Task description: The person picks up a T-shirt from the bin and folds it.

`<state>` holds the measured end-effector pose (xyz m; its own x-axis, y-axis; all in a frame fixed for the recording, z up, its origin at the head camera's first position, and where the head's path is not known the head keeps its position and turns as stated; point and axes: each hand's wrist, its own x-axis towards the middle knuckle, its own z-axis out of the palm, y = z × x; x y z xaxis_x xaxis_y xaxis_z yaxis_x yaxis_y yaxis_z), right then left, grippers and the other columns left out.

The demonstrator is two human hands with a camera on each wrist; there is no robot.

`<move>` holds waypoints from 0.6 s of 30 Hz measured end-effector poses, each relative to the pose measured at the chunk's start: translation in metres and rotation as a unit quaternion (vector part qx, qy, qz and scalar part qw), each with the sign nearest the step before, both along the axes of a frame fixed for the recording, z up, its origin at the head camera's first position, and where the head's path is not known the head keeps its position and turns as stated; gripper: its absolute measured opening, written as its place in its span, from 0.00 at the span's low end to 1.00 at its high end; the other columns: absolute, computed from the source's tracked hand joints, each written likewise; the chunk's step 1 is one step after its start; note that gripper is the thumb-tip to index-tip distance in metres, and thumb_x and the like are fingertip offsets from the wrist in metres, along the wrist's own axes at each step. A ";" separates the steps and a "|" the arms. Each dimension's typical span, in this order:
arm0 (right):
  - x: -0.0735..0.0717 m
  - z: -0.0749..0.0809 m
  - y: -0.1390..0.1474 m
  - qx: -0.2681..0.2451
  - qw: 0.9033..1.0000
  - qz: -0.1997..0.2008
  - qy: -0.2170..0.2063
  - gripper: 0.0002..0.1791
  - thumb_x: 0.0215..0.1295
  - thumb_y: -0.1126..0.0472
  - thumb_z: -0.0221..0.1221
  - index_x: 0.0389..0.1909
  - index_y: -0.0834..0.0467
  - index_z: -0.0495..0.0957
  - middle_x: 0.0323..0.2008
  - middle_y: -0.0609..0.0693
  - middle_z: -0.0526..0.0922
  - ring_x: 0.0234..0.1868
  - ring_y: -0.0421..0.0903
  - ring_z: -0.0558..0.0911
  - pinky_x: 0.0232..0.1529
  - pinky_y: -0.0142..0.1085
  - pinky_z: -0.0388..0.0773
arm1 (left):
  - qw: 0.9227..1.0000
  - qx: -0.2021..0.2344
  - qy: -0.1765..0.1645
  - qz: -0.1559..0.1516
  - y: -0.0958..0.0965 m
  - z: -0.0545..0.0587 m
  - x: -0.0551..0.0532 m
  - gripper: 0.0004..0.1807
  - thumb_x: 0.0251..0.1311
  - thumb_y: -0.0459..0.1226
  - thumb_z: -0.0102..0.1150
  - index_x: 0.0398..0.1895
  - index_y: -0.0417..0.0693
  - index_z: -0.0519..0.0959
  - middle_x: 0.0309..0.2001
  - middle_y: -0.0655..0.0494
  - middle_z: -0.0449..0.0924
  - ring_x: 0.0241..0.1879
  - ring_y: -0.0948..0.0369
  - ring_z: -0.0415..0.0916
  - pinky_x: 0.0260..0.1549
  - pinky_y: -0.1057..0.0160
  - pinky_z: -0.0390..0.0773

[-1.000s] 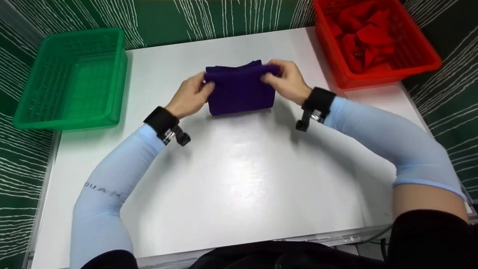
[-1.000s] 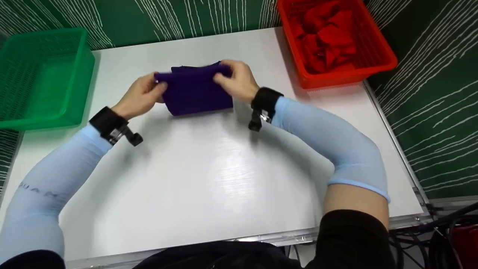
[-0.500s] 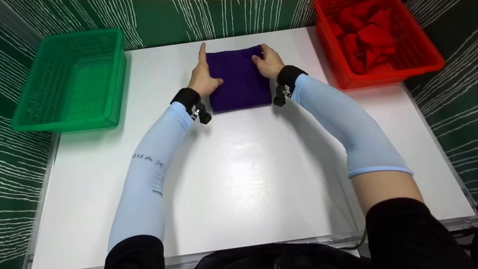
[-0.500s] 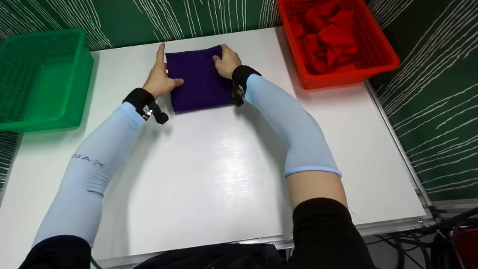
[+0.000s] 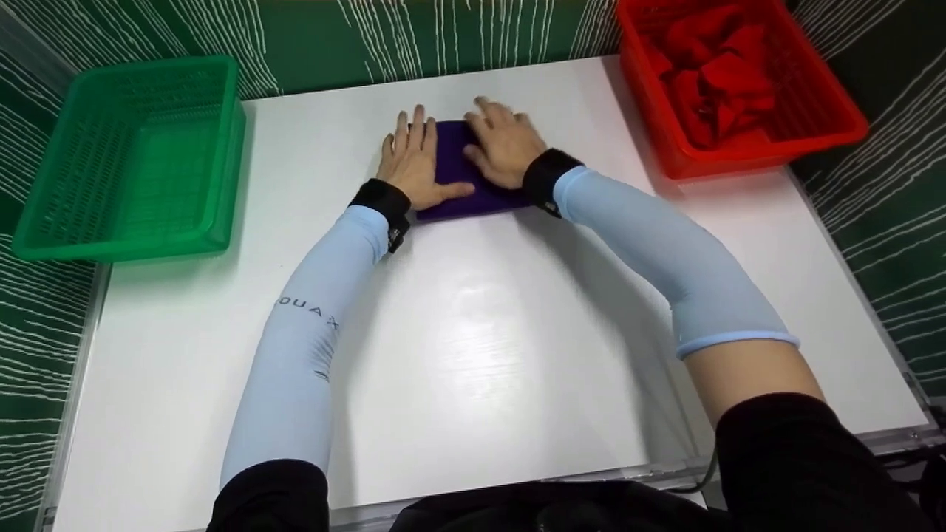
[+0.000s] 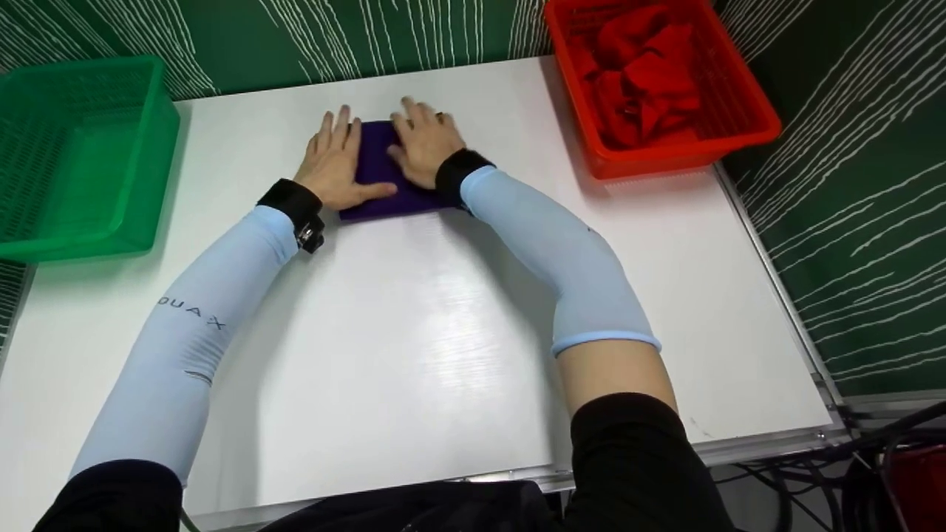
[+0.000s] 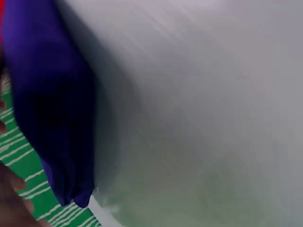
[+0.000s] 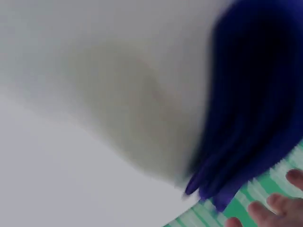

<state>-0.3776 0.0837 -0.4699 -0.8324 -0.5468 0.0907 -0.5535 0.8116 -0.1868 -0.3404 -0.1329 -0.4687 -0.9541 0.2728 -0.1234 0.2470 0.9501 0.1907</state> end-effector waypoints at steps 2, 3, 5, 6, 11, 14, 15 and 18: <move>0.005 -0.006 -0.007 0.031 0.999 0.033 -0.024 0.41 0.87 0.38 0.39 0.88 0.60 0.51 0.88 0.66 0.44 0.87 0.68 0.52 0.80 0.72 0.55 | 0.999 -0.043 -0.003 -0.032 0.002 -0.006 -0.004 0.81 0.52 0.87 0.50 0.89 0.44 0.29 0.89 0.45 0.17 0.88 0.41 0.19 0.85 0.35 0.35; 0.006 -0.009 -0.010 0.047 0.997 0.042 -0.038 0.44 0.87 0.35 0.35 0.89 0.60 0.47 0.89 0.65 0.41 0.88 0.67 0.49 0.81 0.71 0.53 | 0.997 -0.056 -0.008 -0.042 0.003 -0.009 -0.006 0.82 0.50 0.88 0.49 0.89 0.44 0.29 0.89 0.46 0.17 0.88 0.41 0.19 0.85 0.34 0.34; 0.007 -0.013 -0.015 0.078 0.994 0.049 -0.063 0.47 0.85 0.32 0.31 0.90 0.59 0.41 0.89 0.64 0.36 0.89 0.66 0.44 0.83 0.70 0.48 | 0.996 -0.070 -0.023 -0.053 0.004 -0.014 -0.012 0.84 0.46 0.90 0.47 0.89 0.47 0.27 0.89 0.47 0.18 0.88 0.42 0.19 0.85 0.34 0.32; 0.006 -0.015 -0.016 0.090 0.992 0.048 -0.074 0.48 0.84 0.30 0.29 0.90 0.58 0.38 0.89 0.63 0.34 0.89 0.65 0.42 0.84 0.70 0.46 | 0.995 -0.072 -0.032 -0.056 0.005 -0.016 -0.014 0.84 0.45 0.91 0.47 0.89 0.48 0.26 0.89 0.48 0.18 0.88 0.42 0.19 0.85 0.34 0.32; 0.001 -0.022 -0.019 0.100 0.988 0.031 -0.116 0.52 0.82 0.26 0.29 0.90 0.56 0.31 0.89 0.61 0.31 0.90 0.63 0.35 0.86 0.67 0.37 | 0.993 -0.078 -0.072 -0.048 0.006 -0.020 -0.021 0.85 0.42 0.91 0.48 0.89 0.51 0.24 0.89 0.50 0.19 0.89 0.45 0.19 0.86 0.36 0.34; -0.002 -0.026 -0.017 0.094 0.988 0.014 -0.123 0.57 0.78 0.21 0.29 0.89 0.58 0.30 0.89 0.61 0.31 0.90 0.63 0.34 0.86 0.65 0.36 | 0.993 -0.076 -0.079 -0.043 0.006 -0.020 -0.022 0.87 0.39 0.92 0.49 0.89 0.51 0.25 0.89 0.49 0.19 0.89 0.46 0.19 0.86 0.36 0.35; -0.003 -0.027 -0.016 0.094 0.988 0.007 -0.125 0.59 0.77 0.19 0.29 0.89 0.58 0.30 0.89 0.62 0.31 0.90 0.62 0.34 0.87 0.64 0.36 | 0.993 -0.075 -0.080 -0.041 0.005 -0.020 -0.021 0.88 0.38 0.93 0.49 0.89 0.51 0.24 0.89 0.49 0.18 0.89 0.46 0.19 0.86 0.36 0.35; -0.004 -0.031 -0.013 0.098 0.987 -0.008 -0.128 0.65 0.72 0.15 0.30 0.88 0.61 0.28 0.89 0.62 0.31 0.90 0.62 0.33 0.87 0.63 0.36 | 0.993 -0.072 -0.088 -0.036 0.003 -0.021 -0.019 0.91 0.34 0.94 0.50 0.88 0.51 0.22 0.89 0.48 0.16 0.89 0.47 0.17 0.86 0.37 0.35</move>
